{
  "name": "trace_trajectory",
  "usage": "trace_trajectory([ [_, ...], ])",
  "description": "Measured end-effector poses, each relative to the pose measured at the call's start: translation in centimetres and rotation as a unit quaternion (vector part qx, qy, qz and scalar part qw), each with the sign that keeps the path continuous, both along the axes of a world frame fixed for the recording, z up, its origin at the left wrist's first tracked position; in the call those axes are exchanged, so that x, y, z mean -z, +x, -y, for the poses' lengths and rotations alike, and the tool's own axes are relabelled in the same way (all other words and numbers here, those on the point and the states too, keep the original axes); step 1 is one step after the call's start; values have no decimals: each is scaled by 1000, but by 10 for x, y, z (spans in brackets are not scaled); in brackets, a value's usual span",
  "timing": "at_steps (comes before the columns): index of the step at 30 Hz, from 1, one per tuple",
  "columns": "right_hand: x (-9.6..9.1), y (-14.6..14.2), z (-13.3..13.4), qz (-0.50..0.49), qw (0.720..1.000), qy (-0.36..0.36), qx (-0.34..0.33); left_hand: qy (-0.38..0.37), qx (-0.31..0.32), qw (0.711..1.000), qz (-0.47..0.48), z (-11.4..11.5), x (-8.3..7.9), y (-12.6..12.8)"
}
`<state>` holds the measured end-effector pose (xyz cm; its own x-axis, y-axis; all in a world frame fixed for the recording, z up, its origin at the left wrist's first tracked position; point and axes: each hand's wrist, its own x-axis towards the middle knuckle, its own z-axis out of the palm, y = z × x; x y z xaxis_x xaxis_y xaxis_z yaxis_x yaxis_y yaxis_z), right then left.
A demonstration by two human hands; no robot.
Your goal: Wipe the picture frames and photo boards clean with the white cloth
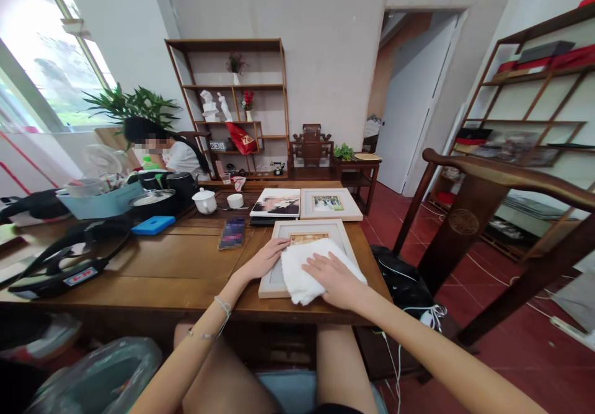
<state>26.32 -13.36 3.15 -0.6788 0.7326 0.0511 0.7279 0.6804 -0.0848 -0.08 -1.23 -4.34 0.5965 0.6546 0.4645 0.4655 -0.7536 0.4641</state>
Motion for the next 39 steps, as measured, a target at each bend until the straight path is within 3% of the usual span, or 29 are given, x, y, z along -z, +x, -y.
trace_trajectory([
  [6,7,37,-69,52,981,93,165,2,-4,1000,-11,1,-4,-1],
  [10,1,41,-85,55,971,105,208,0,-3,1000,-17,3,-7,-2],
  [14,-3,20,-58,77,972,96,200,-3,-4,1000,-12,3,-5,-2],
  [21,-26,-21,31,86,988,32,125,1,5,1000,-6,1,-2,0],
  [25,-26,-31,41,33,994,16,101,5,10,1000,-3,2,-2,-1],
  [29,0,-25,10,-10,994,53,92,6,11,1000,-3,1,-2,-1],
  [32,13,-9,-33,-6,988,69,136,5,13,1000,-6,1,-2,-1],
  [36,5,14,-92,-16,971,94,219,2,11,1000,-10,2,-5,-2],
  [39,-4,21,-121,-25,960,103,259,1,14,1000,-10,3,-7,-2],
])
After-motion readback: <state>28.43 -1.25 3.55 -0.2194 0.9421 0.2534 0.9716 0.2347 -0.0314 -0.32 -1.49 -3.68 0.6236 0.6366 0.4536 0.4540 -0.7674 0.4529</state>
